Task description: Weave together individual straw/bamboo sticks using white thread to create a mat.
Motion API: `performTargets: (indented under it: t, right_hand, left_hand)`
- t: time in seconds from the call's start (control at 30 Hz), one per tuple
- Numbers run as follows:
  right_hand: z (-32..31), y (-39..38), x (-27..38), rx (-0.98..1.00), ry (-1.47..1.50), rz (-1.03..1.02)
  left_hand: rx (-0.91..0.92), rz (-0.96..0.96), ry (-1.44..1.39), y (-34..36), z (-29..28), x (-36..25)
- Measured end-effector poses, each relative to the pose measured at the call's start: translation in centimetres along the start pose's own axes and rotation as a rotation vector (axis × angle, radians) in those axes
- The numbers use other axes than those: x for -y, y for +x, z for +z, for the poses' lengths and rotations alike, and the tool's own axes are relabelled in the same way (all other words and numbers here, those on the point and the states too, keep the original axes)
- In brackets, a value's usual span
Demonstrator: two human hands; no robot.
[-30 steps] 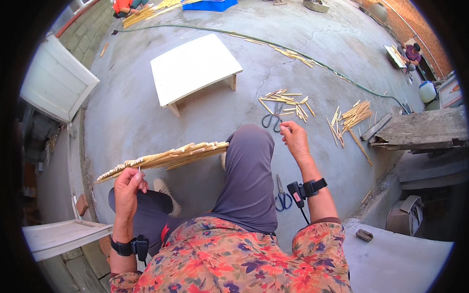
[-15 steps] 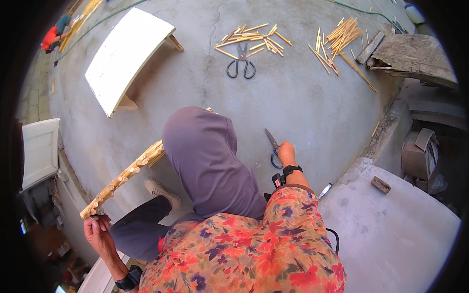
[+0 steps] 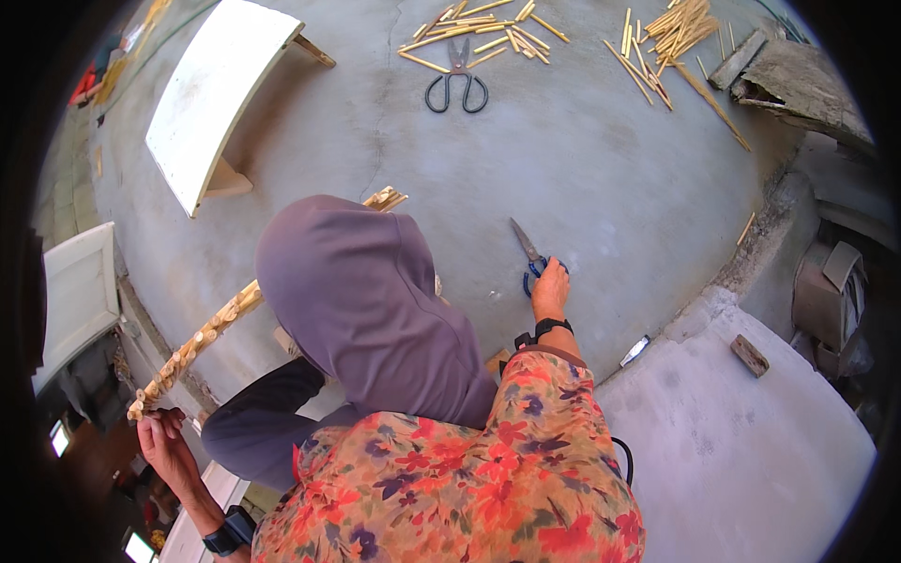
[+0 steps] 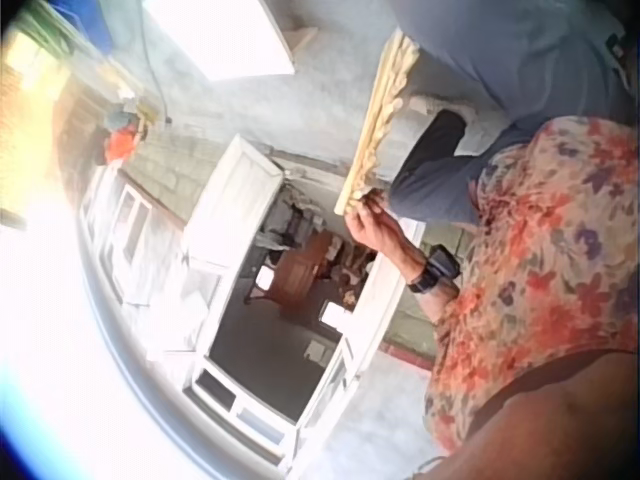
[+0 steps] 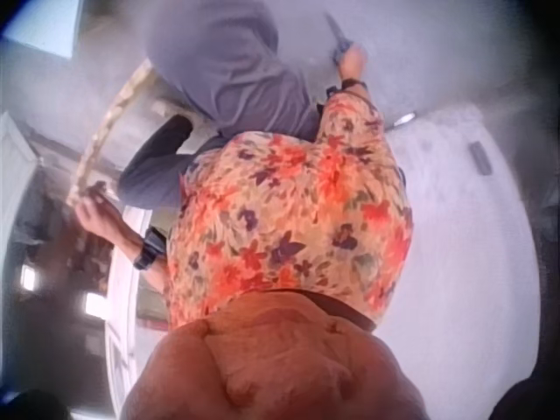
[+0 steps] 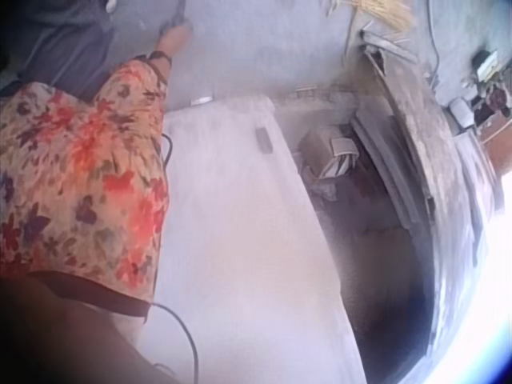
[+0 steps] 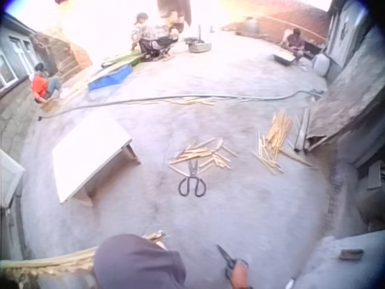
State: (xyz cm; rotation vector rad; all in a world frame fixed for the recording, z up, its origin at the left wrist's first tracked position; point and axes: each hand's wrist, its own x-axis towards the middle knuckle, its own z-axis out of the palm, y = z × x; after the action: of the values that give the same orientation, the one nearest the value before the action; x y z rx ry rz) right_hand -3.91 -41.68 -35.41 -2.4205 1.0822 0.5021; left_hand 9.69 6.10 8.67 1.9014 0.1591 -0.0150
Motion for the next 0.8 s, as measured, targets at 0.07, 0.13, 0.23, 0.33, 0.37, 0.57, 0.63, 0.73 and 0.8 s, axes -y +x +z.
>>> performTargets:
  t: [0.07,0.13,0.23,0.33,0.37,0.57,0.63,0.73,0.8]
  right_hand:
    - [0.6,0.8,1.2,0.035,-0.05,-0.029]
    - [1.5,1.2,1.7,-0.051,-0.15,0.003]
    - [0.6,1.9,2.5,0.082,-0.192,0.067]
    - [1.0,1.8,1.8,0.116,-0.091,-0.011]
    - [-0.4,0.7,2.8,0.117,-0.025,-0.049]
    - [-1.9,4.0,0.6,0.429,1.129,0.346]
    - [-8.1,2.5,3.7,0.426,1.502,0.372]
    - [-17.7,0.4,8.7,0.473,1.651,-0.018]
    - [-23.8,-2.5,11.2,0.59,1.72,-0.359]
  left_hand:
    - [-0.016,0.004,0.027,-0.3,0.0,-0.4]
    - [-0.024,-0.008,0.035,-0.4,0.3,-0.7]
    - [-0.063,-0.022,0.054,-0.7,1.3,-0.7]
    - [-0.07,-0.023,0.056,-0.3,2.2,-0.9]
    - [-0.04,-0.016,0.056,-0.3,2.4,-0.6]
    - [-0.056,0.058,-0.028,0.7,3.8,0.9]
    - [-0.028,0.042,-0.02,0.0,3.4,0.9]
    - [-0.029,0.029,-0.035,-1.2,3.8,1.3]
    - [0.006,0.013,-0.034,-2.1,4.3,0.9]
